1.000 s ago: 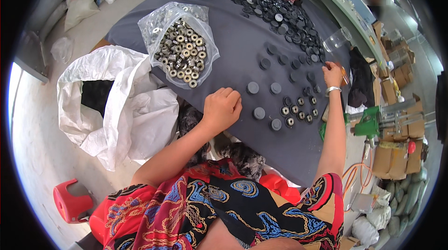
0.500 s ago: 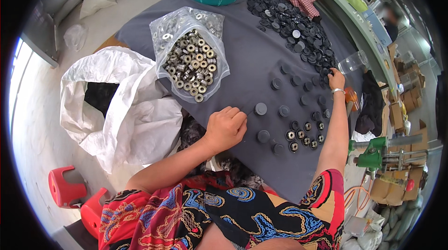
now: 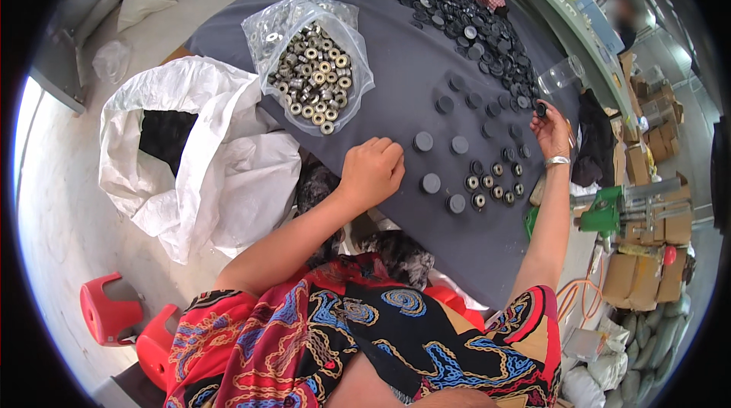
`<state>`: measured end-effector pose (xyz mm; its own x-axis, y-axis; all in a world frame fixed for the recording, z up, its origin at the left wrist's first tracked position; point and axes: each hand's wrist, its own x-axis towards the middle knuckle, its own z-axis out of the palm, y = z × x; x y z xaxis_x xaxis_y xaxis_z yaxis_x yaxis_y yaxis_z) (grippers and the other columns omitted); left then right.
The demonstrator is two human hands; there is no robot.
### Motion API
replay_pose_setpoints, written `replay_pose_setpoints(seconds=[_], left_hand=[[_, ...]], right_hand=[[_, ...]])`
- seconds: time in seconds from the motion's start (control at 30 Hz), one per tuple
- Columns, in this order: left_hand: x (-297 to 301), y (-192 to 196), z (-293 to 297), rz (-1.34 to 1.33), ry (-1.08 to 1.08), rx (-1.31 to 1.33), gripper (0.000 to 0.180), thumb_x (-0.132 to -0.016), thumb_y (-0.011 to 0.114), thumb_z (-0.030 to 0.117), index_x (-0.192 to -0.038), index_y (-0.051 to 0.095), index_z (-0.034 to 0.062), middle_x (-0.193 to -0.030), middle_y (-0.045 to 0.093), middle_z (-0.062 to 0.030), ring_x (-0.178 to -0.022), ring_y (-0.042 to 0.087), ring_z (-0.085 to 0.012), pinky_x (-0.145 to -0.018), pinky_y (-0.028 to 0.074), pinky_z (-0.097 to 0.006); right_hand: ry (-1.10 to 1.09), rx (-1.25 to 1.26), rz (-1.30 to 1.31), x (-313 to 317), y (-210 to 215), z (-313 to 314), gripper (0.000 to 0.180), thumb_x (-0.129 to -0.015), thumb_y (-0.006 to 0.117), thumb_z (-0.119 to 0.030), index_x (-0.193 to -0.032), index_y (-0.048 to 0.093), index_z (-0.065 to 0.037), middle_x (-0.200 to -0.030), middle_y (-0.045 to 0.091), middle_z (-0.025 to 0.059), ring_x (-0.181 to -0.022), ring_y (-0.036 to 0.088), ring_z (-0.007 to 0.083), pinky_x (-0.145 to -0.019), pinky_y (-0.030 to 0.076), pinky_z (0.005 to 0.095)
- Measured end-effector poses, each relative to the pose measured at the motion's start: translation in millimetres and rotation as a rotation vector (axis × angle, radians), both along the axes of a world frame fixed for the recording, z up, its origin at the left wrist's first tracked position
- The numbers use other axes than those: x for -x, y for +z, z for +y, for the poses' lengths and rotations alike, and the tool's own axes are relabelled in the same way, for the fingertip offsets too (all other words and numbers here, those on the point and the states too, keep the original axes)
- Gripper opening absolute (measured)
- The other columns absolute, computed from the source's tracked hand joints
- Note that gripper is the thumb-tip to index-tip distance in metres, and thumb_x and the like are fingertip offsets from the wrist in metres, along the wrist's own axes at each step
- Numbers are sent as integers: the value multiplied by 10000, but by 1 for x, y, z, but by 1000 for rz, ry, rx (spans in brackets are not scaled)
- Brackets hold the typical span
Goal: The person assembles metal rings into small plastic components by securing them with a mallet.
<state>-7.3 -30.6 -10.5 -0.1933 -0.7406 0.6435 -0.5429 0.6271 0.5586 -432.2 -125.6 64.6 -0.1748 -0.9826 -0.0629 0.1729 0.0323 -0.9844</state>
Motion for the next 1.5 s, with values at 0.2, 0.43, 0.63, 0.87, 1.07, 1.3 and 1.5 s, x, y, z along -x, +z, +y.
replay_pose_setpoints(seconds=[0.2,0.43,0.63,0.87,1.07,1.3,1.5], left_hand=[[-1,-2,1,8,13,16,102,-723,636,62,-706,535,64,-663,535,-79,-631,575,-280,-535,467,-396],[0,-6,0,15,6,49,118,-724,634,72,-695,519,66,-659,538,-77,-629,578,-275,-534,474,-397],[0,-5,2,-4,7,26,115,-730,629,82,-694,521,66,-663,544,-77,-631,580,-272,-542,479,-392],[1,-3,1,2,9,33,113,-731,629,81,-695,522,67,-673,546,-74,-638,582,-270,-542,479,-388],[-1,-1,2,-4,14,3,114,-723,634,76,-695,524,70,-670,530,-72,-629,571,-270,-540,476,-393],[-1,4,0,10,2,-16,89,-718,645,51,-715,556,58,-658,526,-79,-624,566,-279,-531,454,-394],[-2,3,2,-14,24,-37,86,-707,648,54,-711,563,65,-656,514,-67,-624,558,-266,-530,457,-380]], right_hand=[[-113,-23,644,-21,-4,67,269,-821,630,-57,-1081,634,11,-771,611,20,-620,563,96,-572,479,238],[-85,-75,1207,-29,-27,111,320,-724,708,-76,-1029,671,14,-748,618,55,-674,582,149,-654,484,287],[-66,-103,1500,-45,-29,113,356,-715,710,-123,-1051,682,-8,-887,671,167,-813,649,293,-763,507,366],[-86,-161,1636,-40,-30,100,359,-747,701,-192,-1057,685,-9,-974,671,205,-941,634,364,-848,494,426],[-197,-179,1705,-49,-5,81,310,-785,683,-214,-1037,692,-34,-938,679,196,-903,647,357,-818,503,419],[-218,127,1356,-4,-31,-47,312,-768,679,-163,-1056,687,-43,-844,691,161,-802,671,301,-742,516,375],[-190,-67,1486,-11,-49,-107,397,-742,693,-162,-1130,674,-84,-992,691,150,-933,655,306,-842,496,384]])
